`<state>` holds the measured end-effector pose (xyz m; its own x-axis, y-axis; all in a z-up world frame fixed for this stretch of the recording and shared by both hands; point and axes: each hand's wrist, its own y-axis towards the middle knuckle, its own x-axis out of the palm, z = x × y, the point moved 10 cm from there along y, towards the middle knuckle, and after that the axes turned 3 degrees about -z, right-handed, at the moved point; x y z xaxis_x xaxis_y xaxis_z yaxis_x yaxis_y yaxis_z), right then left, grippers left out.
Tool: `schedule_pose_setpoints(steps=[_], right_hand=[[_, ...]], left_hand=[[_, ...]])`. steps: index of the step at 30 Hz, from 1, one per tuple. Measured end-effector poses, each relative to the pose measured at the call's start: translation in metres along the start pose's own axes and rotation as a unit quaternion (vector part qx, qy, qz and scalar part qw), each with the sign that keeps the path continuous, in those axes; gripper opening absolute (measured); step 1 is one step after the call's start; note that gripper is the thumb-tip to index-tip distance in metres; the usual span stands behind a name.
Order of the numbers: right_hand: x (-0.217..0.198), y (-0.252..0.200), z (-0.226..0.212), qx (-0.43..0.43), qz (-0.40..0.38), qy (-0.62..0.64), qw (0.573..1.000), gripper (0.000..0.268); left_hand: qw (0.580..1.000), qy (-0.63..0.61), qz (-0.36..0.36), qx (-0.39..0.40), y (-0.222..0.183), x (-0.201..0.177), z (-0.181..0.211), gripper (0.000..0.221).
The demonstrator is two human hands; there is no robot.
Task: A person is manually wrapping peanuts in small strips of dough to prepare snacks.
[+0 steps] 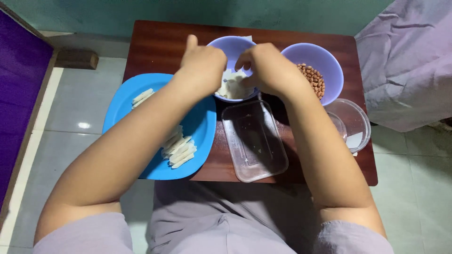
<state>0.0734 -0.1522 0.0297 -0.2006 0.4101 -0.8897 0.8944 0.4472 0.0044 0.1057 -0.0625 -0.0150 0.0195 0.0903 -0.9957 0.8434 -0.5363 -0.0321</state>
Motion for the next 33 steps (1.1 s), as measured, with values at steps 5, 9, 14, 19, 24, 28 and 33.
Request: schedule_pose_setpoints(steps=[5,9,14,19,24,28,33], right_hand=[[0.042,0.019,0.012,0.060,-0.080,-0.029,0.995,0.049],[0.056,0.023,0.028,0.104,-0.072,0.024,0.992,0.023],[0.051,0.025,0.024,0.046,-0.018,0.067,0.997,0.021],[-0.003,0.012,0.010,-0.044,0.130,0.073,0.988,0.011],[-0.023,0.002,0.012,0.009,0.098,0.145,0.985,0.024],[-0.026,-0.005,0.008,-0.002,0.098,0.153,0.983,0.025],[-0.038,-0.014,0.000,-0.018,0.144,0.069,0.987,0.019]], left_hand=[[0.991,0.092,-0.096,0.035,0.019,0.034,0.014,0.009],[0.990,0.067,-0.113,0.040,0.022,0.039,0.016,0.008],[0.997,0.035,-0.057,0.032,0.018,0.034,0.012,0.006],[0.994,-0.003,0.110,0.008,-0.001,-0.020,-0.005,0.008],[0.968,-0.205,0.134,-0.054,-0.029,-0.055,-0.027,0.011],[0.971,-0.194,0.135,-0.040,-0.033,-0.056,-0.023,0.005],[0.979,-0.166,0.113,-0.046,-0.032,-0.049,-0.021,0.008]])
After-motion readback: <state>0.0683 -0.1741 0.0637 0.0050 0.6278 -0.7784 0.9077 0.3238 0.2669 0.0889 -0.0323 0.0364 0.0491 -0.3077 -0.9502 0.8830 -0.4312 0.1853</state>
